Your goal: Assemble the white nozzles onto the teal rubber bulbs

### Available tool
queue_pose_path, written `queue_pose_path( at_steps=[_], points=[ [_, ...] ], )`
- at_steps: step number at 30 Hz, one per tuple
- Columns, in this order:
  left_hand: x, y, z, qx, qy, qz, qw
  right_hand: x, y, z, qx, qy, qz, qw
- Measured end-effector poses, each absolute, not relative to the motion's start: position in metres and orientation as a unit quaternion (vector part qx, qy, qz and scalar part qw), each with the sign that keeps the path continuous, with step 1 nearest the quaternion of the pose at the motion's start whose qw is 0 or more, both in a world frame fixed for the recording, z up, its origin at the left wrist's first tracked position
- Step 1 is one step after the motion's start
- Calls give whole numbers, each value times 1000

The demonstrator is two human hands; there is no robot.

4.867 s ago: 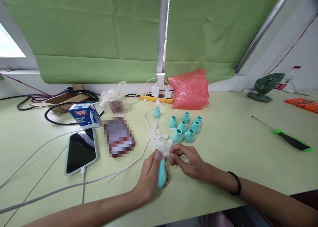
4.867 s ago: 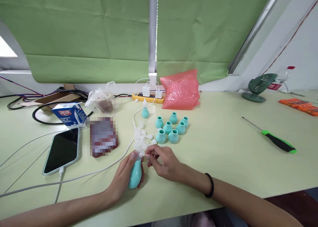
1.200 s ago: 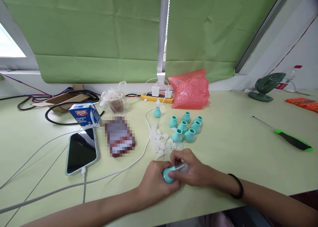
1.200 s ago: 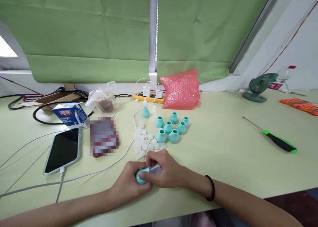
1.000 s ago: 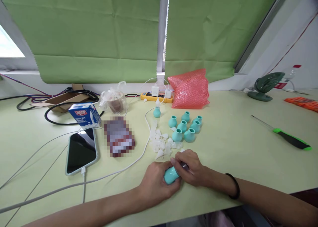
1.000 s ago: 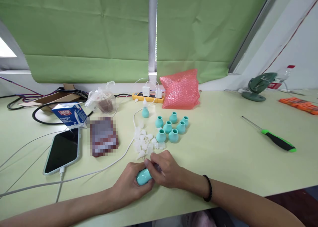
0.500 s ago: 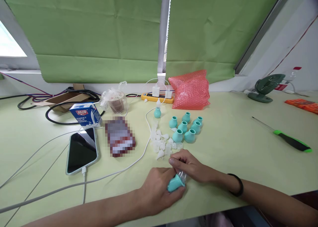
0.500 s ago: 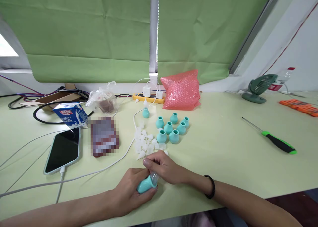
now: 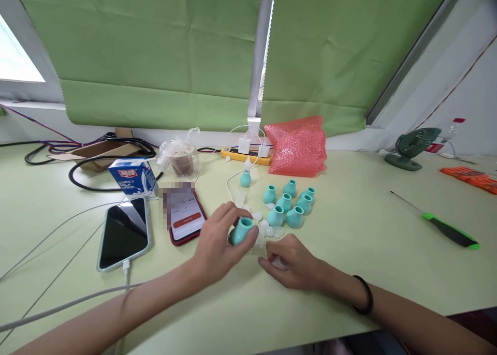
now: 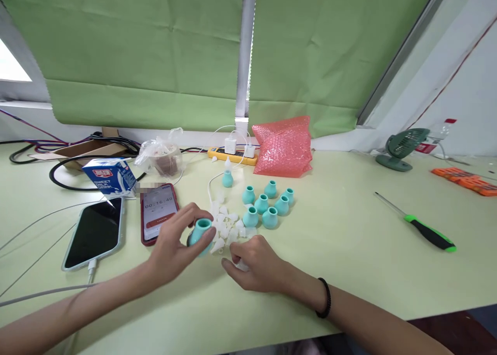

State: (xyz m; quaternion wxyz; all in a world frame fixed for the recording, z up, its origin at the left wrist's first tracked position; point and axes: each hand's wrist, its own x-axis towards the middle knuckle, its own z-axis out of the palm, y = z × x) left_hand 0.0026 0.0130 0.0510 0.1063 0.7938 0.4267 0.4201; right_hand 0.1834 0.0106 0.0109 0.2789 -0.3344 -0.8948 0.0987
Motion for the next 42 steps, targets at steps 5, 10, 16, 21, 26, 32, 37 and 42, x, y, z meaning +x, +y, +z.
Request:
queue_pose_path(
  at_steps=[5, 10, 16, 21, 26, 32, 37, 42],
  points=[
    [-16, 39, 64, 811, 481, 333, -15, 183, 12, 8, -346, -886, 46, 306],
    [-18, 45, 69, 792, 468, 382, 83, 184, 16, 10, -340, -878, 53, 332],
    [12, 81, 67, 841, 434, 322, 32, 181, 14, 3, -292, -909, 61, 291],
    [31, 115, 51, 868, 433, 243, 24, 183, 16, 1, -292, -907, 56, 298],
    [32, 127, 40, 876, 432, 215, 16, 184, 21, -1, -327, -873, 7, 361],
    [29, 138, 55, 854, 454, 253, 6, 186, 33, 4, -351, -837, -106, 407],
    [33, 154, 64, 802, 507, 314, -43, 185, 36, 1, -376, -832, -177, 367],
    [39, 172, 52, 789, 529, 312, -24, 185, 36, -5, -381, -836, -174, 354]
  ],
)
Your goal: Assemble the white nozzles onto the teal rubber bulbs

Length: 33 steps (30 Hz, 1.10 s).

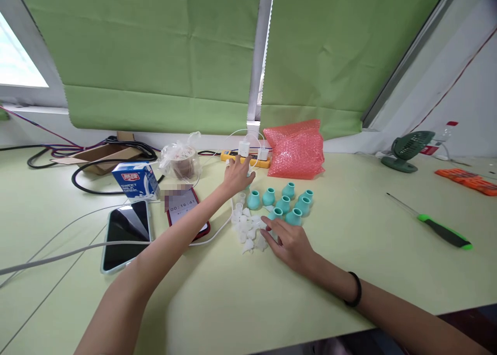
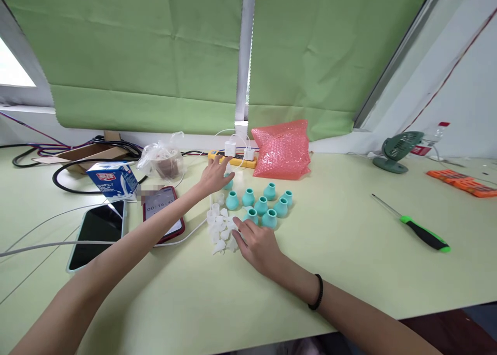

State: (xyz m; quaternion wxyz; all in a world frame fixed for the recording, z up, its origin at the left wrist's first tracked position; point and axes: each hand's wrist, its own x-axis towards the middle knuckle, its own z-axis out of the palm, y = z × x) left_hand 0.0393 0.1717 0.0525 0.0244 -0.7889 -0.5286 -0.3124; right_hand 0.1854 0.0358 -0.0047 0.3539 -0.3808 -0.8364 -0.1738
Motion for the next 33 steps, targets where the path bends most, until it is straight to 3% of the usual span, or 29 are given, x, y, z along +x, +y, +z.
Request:
queue_pose_path(
  at_steps=[8, 12, 14, 16, 20, 23, 26, 33],
  points=[
    [38, 170, 67, -767, -506, -392, -34, 184, 31, 1, -365, -837, -96, 396],
    [41, 122, 96, -740, -464, -483, -56, 186, 23, 6, -359, -790, 17, 497],
    [41, 88, 107, -708, -374, -574, -173, 187, 19, 8, -340, -743, 96, 569],
    [37, 56, 112, -694, -325, -561, -313, 188, 16, 10, -308, -706, 195, 608],
    [26, 27, 104, -664, -319, -467, -489, 183, 12, 12, -278, -653, 445, 546],
    [22, 32, 92, -641, -315, -421, -560, 179, 13, 10, -263, -609, 583, 470],
    [23, 42, 80, -682, -323, -401, -521, 178, 15, 7, -314, -577, 623, 424],
    [20, 48, 72, -749, -370, -425, -348, 178, 13, 11, -422, -565, 582, 404]
  ],
)
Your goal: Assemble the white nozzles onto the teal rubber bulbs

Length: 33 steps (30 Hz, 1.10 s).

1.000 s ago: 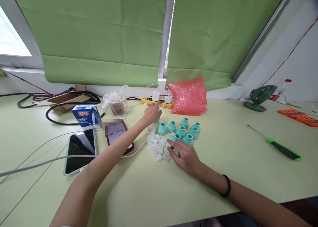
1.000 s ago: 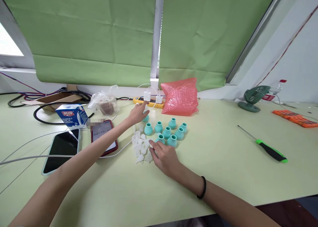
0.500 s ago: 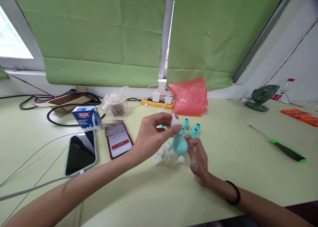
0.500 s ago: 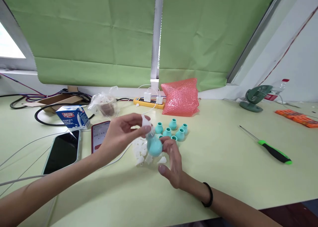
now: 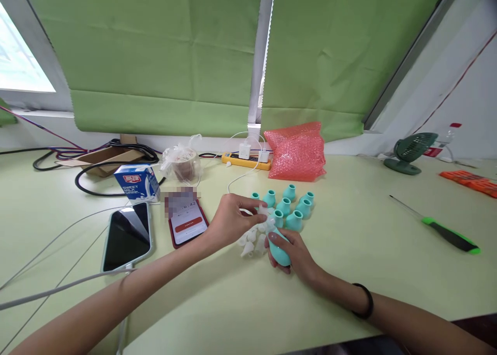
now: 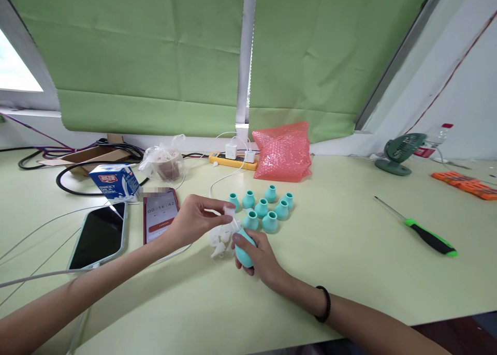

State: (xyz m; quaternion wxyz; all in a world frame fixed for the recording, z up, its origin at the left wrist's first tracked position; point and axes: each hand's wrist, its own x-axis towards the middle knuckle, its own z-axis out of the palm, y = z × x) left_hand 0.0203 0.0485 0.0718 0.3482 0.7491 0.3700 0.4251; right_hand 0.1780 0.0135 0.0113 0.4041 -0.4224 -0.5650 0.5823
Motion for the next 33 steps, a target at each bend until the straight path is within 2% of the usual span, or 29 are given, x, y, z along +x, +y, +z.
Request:
queue_pose_path(
  at_steps=[4, 9, 13, 17, 21, 23, 25, 26, 30, 33],
  points=[
    [15, 54, 73, 804, 354, 450, 164, 176, 4, 14, -431, -600, 541, 403],
    [11, 73, 57, 857, 416, 296, 70, 176, -3, 15, -399, -743, 372, 387],
    [10, 85, 37, 868, 415, 263, 72, 178, -3, 16, -411, -785, 310, 344],
    [11, 85, 31, 869, 411, 264, 79, 179, -1, 16, -398, -793, 324, 328],
    [14, 75, 46, 858, 403, 303, 100, 177, 1, 15, -411, -776, 293, 378],
    [15, 65, 60, 835, 405, 336, 159, 175, 2, 13, -422, -768, 250, 411],
    [14, 54, 74, 854, 363, 274, 251, 174, 4, 11, -426, -765, 215, 433],
    [14, 49, 81, 869, 346, 237, 261, 174, 4, 10, -425, -764, 203, 441],
    [9, 34, 96, 915, 320, 179, 170, 176, 4, 10, -422, -771, 202, 433],
    [4, 32, 97, 940, 278, 140, 141, 179, 2, 13, -410, -781, 230, 411]
  ],
)
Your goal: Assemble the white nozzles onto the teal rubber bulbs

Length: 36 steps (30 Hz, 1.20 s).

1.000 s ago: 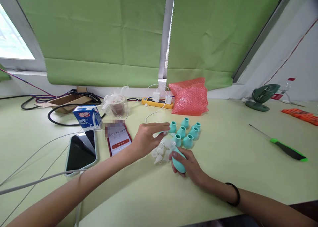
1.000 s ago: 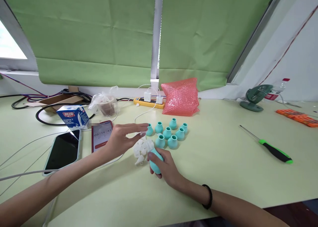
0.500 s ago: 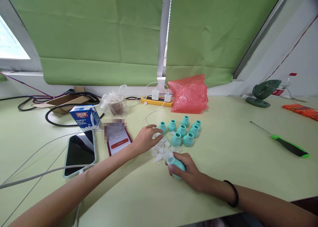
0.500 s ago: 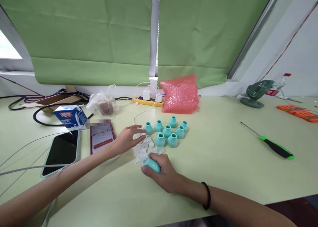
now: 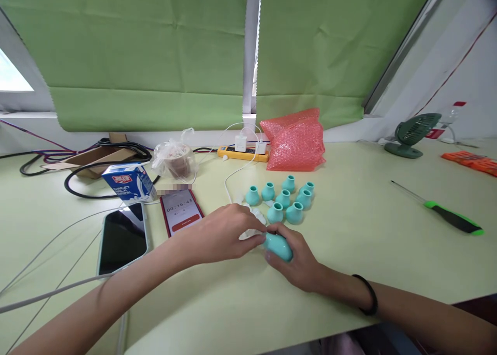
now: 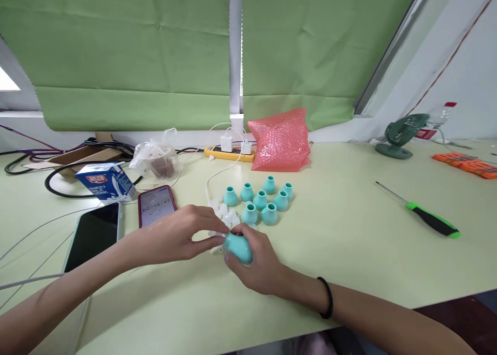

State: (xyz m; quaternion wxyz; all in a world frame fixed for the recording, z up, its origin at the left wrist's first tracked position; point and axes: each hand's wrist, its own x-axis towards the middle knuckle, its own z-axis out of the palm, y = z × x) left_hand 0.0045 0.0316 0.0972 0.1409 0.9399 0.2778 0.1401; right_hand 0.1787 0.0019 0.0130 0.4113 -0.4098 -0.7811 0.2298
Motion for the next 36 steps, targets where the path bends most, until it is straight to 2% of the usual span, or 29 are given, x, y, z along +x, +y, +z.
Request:
queue_pose_path(
  at_steps=[5, 16, 32, 36],
  points=[
    [0, 33, 94, 967, 235, 90, 43, 183, 1, 12, -393, -775, 277, 410],
    [5, 41, 84, 972, 165, 84, -142, 181, 7, 6, -449, -709, 343, 423],
    [9, 41, 86, 965, 214, 41, -149, 181, 10, 6, -444, -742, 273, 421],
    [9, 42, 88, 970, 212, 37, -115, 181, 11, 6, -436, -758, 254, 413]
  ],
)
